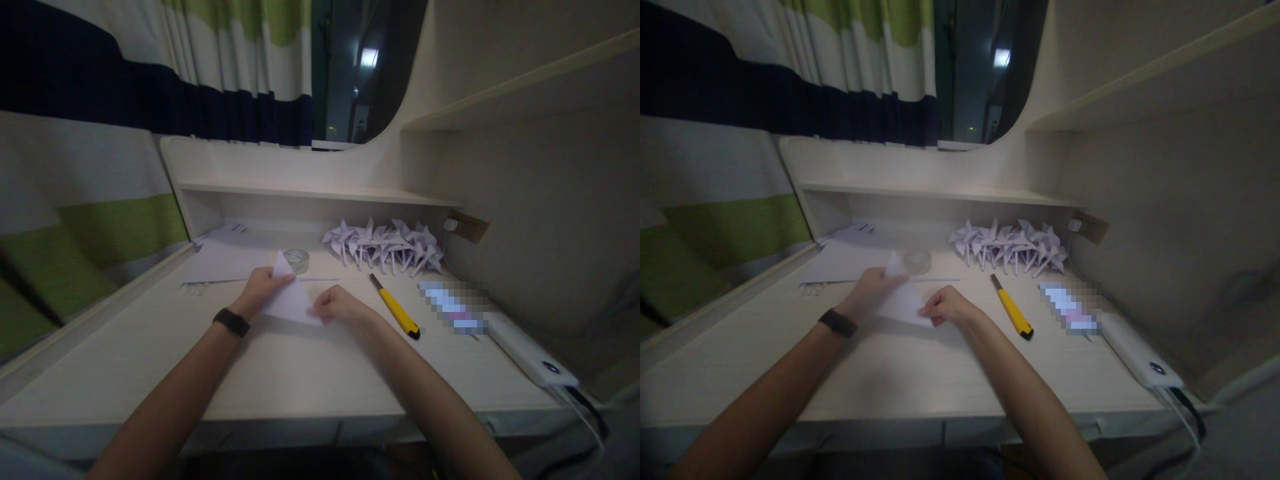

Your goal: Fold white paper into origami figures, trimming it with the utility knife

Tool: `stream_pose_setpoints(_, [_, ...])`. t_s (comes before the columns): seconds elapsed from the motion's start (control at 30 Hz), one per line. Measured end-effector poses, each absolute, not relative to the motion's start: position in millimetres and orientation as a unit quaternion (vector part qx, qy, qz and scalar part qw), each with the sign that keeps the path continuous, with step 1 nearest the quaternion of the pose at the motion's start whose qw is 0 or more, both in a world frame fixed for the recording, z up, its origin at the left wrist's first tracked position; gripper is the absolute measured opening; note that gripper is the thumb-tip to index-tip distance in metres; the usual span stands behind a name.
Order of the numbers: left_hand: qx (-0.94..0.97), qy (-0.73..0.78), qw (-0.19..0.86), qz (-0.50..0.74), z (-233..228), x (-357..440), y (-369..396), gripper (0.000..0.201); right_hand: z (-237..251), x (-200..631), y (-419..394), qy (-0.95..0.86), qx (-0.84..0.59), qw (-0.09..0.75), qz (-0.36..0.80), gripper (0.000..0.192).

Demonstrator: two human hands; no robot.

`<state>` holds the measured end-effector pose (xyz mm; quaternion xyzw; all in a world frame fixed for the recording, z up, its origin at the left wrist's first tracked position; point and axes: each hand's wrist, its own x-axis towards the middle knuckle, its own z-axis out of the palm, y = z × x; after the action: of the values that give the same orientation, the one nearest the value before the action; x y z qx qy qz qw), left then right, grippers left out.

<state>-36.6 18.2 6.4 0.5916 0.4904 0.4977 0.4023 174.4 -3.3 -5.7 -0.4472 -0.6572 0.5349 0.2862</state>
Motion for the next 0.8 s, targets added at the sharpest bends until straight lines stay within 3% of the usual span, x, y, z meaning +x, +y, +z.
stream_pose_setpoints(0.47, [0.576,0.495,0.422,0.495,17,-41,14,0.031,-9,178,-3,-0.675,-0.448,0.229,0.540,0.026])
stream_pose_setpoints(0.67, [0.530,0.498,0.412,0.549,21,-61,21,0.038,-8,185,-1,-0.692,-0.420,0.188,0.556,0.016])
stream_pose_setpoints(0.8, [0.516,0.501,0.406,0.564,19,-68,26,0.041,-2,195,3,-0.688,-0.446,0.246,0.517,0.017])
